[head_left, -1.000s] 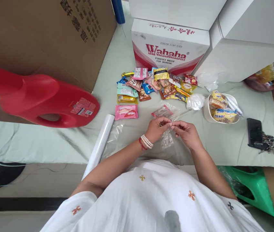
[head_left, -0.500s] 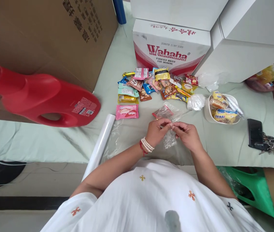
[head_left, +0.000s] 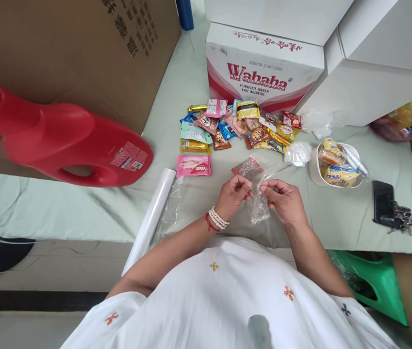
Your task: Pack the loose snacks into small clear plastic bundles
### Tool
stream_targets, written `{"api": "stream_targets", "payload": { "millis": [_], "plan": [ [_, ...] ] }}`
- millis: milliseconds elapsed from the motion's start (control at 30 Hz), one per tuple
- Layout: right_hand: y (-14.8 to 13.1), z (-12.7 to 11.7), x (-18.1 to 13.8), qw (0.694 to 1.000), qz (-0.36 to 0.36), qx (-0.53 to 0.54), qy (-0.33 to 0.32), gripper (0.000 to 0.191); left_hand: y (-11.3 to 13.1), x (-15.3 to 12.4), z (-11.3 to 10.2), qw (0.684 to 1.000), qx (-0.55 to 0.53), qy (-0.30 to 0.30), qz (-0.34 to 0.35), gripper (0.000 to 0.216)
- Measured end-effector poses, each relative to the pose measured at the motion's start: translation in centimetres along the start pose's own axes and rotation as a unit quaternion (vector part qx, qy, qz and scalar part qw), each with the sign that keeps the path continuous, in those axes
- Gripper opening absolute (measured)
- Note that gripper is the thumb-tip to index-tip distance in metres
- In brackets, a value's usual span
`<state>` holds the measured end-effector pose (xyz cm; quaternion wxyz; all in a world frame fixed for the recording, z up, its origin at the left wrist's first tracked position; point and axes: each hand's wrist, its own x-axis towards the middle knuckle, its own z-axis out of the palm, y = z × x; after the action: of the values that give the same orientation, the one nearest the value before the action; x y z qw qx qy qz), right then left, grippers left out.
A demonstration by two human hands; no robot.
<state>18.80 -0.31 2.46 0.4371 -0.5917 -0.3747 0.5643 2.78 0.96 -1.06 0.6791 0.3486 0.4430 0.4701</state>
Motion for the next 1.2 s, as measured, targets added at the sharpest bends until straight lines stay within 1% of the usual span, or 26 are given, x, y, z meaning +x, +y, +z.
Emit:
{"api": "stream_targets", "payload": {
  "millis": [100, 167, 300, 400, 500, 600, 700, 767, 867, 933, 1033, 1133, 1200],
  "plan": [
    [0.0, 0.3, -0.2, 1.000, -0.008, -0.017, -0.011, 0.026, 0.4, -0.4, 0.0, 1.000, 0.008, -0.027, 0.008, 0.040],
    [-0.2, 0.5, -0.5, 0.999, -0.016, -0.047, -0.017, 0.026, 0.5, -0.5, 0.0, 0.998, 0.030, -0.033, 0.032, 0.033],
    [-0.6, 0.8, -0.9, 0.996, -0.034, -0.083, -0.019, 0.030, 0.7, -0.5, 0.0, 0.994, 0.073, -0.028, 0.079, 0.025],
    [-0.4, 0.6, -0.8, 0.997, -0.034, -0.061, -0.021, 0.033, 0.8, -0.6, -0.1, 0.989, 0.108, -0.014, 0.105, 0.022],
    [0.0, 0.3, -0.6, 0.998, -0.038, -0.039, -0.008, 0.032, 1.0, -0.8, -0.1, 0.977, 0.162, -0.002, 0.142, 0.020],
    [0.1, 0.2, -0.4, 0.998, -0.038, -0.039, -0.009, 0.031, 1.0, -0.9, 0.0, 0.973, 0.182, -0.007, 0.142, 0.020],
    [-0.3, 0.4, -0.6, 0.998, -0.034, -0.060, -0.013, 0.033, 1.0, -0.9, 0.0, 0.968, 0.202, 0.007, 0.147, 0.018],
    [-0.7, 0.4, -0.8, 0.995, -0.039, -0.088, -0.012, 0.033, 1.2, -0.9, 0.0, 0.957, 0.225, 0.022, 0.180, 0.017],
    [-1.3, 0.3, -0.9, 0.990, -0.060, -0.128, -0.011, 0.034, 1.5, -0.8, 0.0, 0.942, 0.249, 0.000, 0.226, 0.016],
    [-1.5, 0.1, -0.9, 0.986, -0.073, -0.148, -0.014, 0.034, 1.7, -0.6, 0.0, 0.943, 0.249, -0.027, 0.222, 0.017],
    [-1.7, -0.2, -0.8, 0.978, -0.090, -0.184, -0.029, 0.033, 1.8, -0.4, 0.1, 0.947, 0.253, -0.042, 0.193, 0.018],
    [-1.7, -0.6, -0.9, 0.966, -0.117, -0.229, -0.025, 0.031, 1.7, -0.1, 0.1, 0.960, 0.229, -0.037, 0.156, 0.022],
    [-1.7, -0.9, -1.0, 0.962, -0.123, -0.243, -0.007, 0.030, 1.6, 0.1, -0.1, 0.977, 0.176, -0.019, 0.119, 0.025]
  ]
}}
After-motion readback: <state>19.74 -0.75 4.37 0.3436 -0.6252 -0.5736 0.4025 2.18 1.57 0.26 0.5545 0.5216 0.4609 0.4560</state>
